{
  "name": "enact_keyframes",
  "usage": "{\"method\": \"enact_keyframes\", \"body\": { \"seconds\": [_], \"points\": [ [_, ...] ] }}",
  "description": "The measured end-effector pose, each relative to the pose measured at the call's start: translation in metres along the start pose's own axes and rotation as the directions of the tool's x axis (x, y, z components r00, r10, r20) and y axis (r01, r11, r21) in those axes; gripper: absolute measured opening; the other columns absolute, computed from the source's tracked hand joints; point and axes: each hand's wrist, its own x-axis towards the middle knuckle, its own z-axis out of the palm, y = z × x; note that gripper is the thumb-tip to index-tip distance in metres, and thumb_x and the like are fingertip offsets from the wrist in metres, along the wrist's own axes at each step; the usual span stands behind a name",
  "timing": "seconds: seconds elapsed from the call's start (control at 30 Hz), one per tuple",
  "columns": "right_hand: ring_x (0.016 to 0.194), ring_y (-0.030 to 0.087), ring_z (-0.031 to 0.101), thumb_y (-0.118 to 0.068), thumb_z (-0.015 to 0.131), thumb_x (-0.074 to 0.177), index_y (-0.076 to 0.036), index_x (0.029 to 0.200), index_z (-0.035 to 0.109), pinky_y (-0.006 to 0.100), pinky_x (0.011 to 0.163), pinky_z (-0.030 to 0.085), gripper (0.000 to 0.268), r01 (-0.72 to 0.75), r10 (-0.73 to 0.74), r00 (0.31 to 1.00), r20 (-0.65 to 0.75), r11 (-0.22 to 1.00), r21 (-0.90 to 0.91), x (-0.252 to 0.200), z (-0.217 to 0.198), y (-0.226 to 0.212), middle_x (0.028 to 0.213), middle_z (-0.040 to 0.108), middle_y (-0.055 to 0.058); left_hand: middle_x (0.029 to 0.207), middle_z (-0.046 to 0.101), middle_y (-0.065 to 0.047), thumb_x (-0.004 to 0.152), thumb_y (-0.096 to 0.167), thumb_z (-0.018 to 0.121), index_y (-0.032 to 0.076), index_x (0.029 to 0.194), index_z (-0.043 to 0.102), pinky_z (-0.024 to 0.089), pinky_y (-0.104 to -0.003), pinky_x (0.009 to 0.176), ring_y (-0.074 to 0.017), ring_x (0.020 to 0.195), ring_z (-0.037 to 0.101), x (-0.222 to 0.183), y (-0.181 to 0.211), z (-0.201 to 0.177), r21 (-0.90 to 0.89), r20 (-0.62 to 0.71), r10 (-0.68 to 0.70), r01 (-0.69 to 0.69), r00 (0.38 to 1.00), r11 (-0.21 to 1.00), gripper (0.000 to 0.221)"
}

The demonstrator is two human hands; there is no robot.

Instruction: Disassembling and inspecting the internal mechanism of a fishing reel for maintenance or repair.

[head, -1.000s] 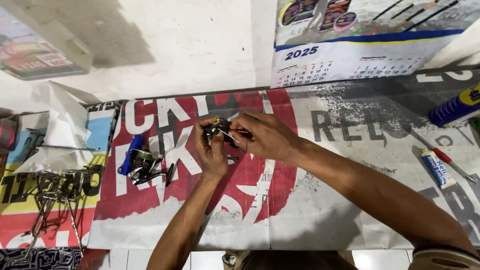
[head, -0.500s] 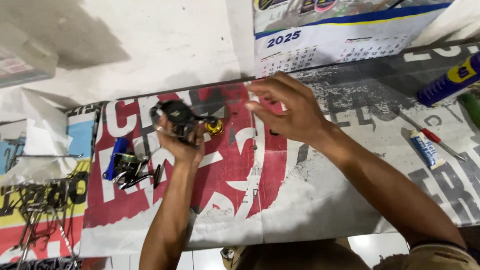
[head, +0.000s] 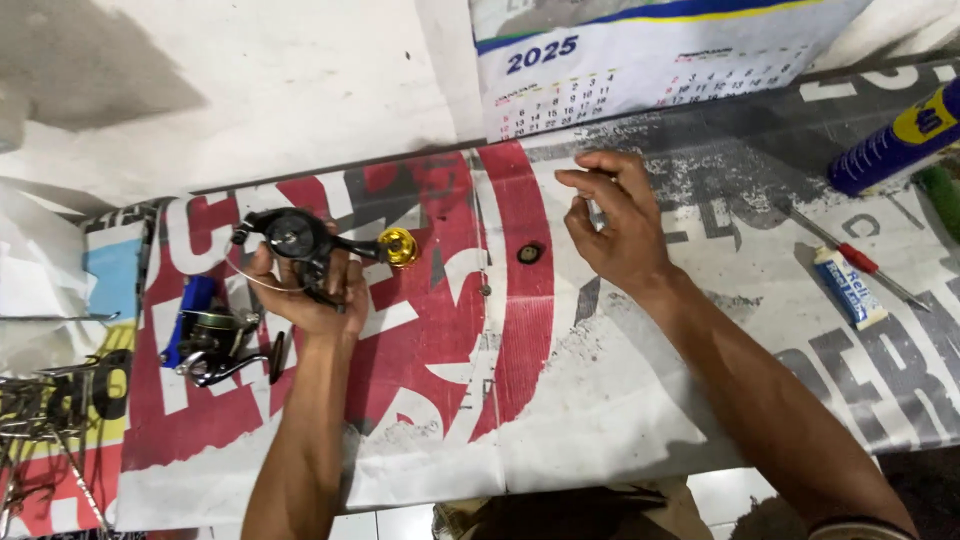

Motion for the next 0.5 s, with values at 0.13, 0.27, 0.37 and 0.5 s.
{"method": "enact_keyframes", "body": {
  "seconds": [0.13,0.27,0.37,0.5],
  "points": [
    [0.087,0.029,0.067,0.020,0.060,0.083,0.000,0.117,0.076,0.037,0.074,0.060,0.042,0.007,-0.007,1.000,-0.005,1.000,0.023,-0.007,0.004,0.012,0.117,0.058,0.019,0.088,0.071,-0.017,0.085,0.053,0.050,0.008,0.091,0.068,0.028,-0.023,0.030,-0.0098,0.032,0.032,-0.003,-0.002,0.004,0.045,0.011,0.018,-0.018,1.000,0.999,0.048],
    [0.086,0.028,0.065,0.013,0.061,0.089,0.001,0.125,0.073,0.037,0.071,0.059,0.039,0.056,-0.056,0.998,-0.004,0.998,-0.009,-0.002,0.000,0.010,0.121,0.055,0.020,0.084,0.070,-0.018,0.086,0.051,0.051,0.007,0.088,0.068,0.030,-0.024,0.029,-0.0092,0.031,0.033,-0.006,-0.006,0.010,0.045,0.031,0.025,-0.026,0.999,0.999,0.047],
    [0.089,0.029,0.063,0.009,0.064,0.091,-0.001,0.126,0.073,0.040,0.074,0.057,0.037,0.063,-0.063,0.998,-0.008,0.997,-0.043,0.001,-0.002,0.011,0.122,0.054,0.019,0.084,0.070,-0.018,0.086,0.052,0.051,0.007,0.089,0.068,0.030,-0.024,0.029,-0.0087,0.031,0.033,-0.005,-0.006,0.009,0.064,0.028,0.032,-0.034,0.999,0.997,0.048],
    [0.096,0.028,0.060,0.008,0.066,0.088,-0.011,0.097,0.081,0.036,0.079,0.052,0.026,0.098,-0.097,0.995,0.020,0.991,-0.095,-0.004,-0.007,0.015,0.112,0.063,0.011,0.084,0.069,-0.018,0.085,0.052,0.052,0.007,0.091,0.067,0.029,-0.024,0.028,-0.0094,0.032,0.032,-0.006,-0.004,0.011,0.058,0.012,0.028,-0.028,1.000,0.998,0.048]
  ]
}}
